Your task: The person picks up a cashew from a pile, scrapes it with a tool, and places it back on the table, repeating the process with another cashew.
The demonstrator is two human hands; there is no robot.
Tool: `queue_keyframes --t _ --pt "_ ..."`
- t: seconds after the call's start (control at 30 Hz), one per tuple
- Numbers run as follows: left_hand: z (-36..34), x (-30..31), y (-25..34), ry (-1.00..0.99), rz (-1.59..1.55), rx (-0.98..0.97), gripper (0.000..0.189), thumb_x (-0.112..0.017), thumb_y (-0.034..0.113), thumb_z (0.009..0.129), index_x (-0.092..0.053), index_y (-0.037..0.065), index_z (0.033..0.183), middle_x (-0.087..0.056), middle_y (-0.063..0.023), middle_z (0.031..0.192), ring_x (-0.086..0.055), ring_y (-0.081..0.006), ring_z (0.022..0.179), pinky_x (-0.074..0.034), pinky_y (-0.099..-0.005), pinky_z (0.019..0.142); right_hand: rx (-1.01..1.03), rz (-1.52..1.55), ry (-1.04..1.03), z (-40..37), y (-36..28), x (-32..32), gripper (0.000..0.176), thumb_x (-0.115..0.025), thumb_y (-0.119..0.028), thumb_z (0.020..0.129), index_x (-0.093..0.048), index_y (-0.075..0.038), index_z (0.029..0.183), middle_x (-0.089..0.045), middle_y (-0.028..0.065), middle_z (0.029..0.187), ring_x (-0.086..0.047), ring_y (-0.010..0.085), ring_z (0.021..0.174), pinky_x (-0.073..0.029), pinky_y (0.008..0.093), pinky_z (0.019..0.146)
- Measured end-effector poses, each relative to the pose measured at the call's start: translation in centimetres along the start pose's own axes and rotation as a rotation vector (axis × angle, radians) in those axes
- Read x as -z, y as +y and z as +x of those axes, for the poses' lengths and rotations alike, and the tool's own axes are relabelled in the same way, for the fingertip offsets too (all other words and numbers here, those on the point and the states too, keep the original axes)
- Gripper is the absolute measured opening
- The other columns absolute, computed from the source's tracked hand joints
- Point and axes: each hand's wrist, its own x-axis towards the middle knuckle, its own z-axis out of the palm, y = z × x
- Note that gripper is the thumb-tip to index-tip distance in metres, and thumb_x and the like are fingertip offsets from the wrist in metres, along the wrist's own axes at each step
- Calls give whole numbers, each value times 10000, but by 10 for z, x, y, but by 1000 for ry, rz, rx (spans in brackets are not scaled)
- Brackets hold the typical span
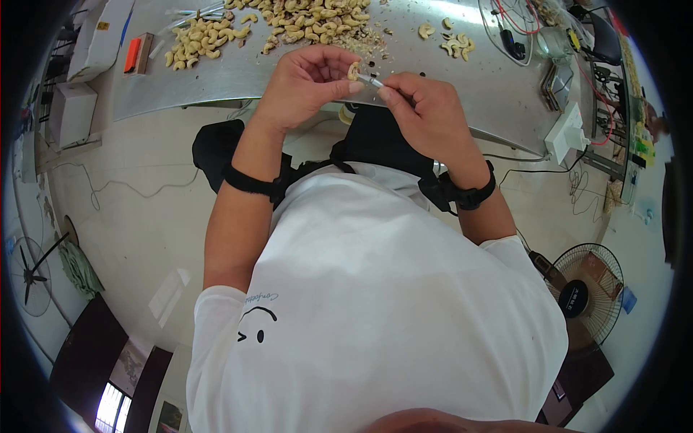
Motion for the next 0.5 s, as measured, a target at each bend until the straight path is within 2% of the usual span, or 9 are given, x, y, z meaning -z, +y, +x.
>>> queue_keyframes --t 0.03,0.3,0.5 --pt "1 1 -2 -12 -13 0 332 -808 -43 818 -709 8 1130 -733 -32 937 -682 -78 826 -579 -224 767 -19 4 -28 1 0 2 158 -655 -168 927 -704 -19 915 -667 172 770 -634 379 681 -490 429 621" --pt "1 3 -3 -38 -1 -6 328 -816 -54 801 -737 27 1109 -717 8 906 -645 -45 804 -554 -203 748 -96 -20 -159 8 -4 7 202 -633 -187 933 -706 1 921 -649 197 728 -620 401 674 -481 447 624" --pt "1 2 -3 -22 22 -16 319 -818 -45 806 -740 27 1107 -706 14 892 -630 -41 786 -546 -198 730 -61 -49 -123 10 -5 7 205 -630 -183 934 -694 4 883 -643 208 721 -618 419 685 -487 469 642"
